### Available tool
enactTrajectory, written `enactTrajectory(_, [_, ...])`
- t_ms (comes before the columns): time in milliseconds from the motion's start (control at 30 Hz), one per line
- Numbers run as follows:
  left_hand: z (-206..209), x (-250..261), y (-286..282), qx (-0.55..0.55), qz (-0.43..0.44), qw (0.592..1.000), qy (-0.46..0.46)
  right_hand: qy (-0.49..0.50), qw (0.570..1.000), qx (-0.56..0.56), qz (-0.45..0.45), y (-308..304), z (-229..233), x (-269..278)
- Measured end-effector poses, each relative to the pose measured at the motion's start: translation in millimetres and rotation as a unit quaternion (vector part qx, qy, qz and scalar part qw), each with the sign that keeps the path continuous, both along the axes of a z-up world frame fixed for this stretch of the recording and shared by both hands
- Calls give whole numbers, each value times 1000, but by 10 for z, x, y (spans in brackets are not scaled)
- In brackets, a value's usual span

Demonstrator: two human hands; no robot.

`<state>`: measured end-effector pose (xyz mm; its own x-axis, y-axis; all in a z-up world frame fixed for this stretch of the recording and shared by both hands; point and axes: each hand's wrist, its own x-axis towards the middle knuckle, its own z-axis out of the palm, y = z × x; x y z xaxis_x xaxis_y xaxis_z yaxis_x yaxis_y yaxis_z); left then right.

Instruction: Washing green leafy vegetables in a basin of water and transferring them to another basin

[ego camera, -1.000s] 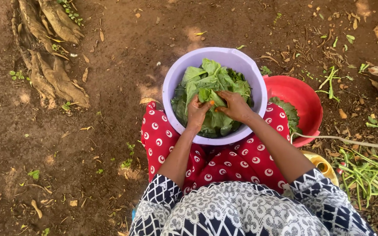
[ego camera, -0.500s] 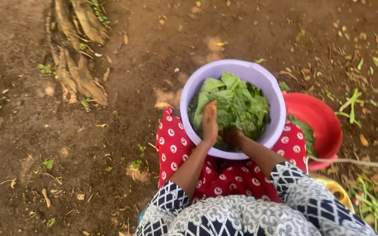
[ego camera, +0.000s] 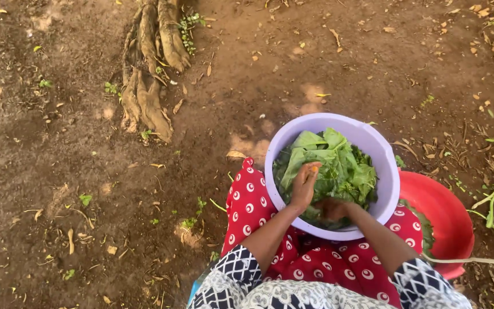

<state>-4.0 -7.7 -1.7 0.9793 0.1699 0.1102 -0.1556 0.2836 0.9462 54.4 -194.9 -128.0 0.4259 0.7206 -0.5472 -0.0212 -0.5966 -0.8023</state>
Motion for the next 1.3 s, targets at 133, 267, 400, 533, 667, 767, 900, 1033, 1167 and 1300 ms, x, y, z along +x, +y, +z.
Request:
enactTrajectory(133, [138,-30,40,106,-25,994,-11,-263,959,-106,27,-102,975,134])
enactTrajectory(267, [-31,-76,-61,254,-151,955,-32,-474,860,-181,57,-73,1926,62])
enactTrajectory(400, [366,-221,-15,225,-136,964,-27,-525,837,-149,-22,-231,1609,199])
enactTrajectory(533, [53,-59,141,80,-53,994,53,-439,885,-4,-157,-276,1313,107])
enactTrajectory(667, [-226,75,202,-41,-10,998,55,-239,895,181,-331,76,1448,-160])
enactTrajectory(767, [150,-72,27,-102,6,994,31,-56,864,208,-456,3,1345,-298])
enactTrajectory(900, [10,-64,31,-77,48,992,83,82,830,190,-518,-214,438,76])
enactTrajectory(1033, [-343,69,70,-59,-11,990,126,193,867,65,-454,-48,470,-4])
enactTrajectory(1167, [-52,15,36,-10,61,991,118,-3,980,-116,-165,-275,-1601,441])
enactTrajectory(1300, [164,-65,67,-66,13,994,87,100,976,-107,-159,-96,-252,216])
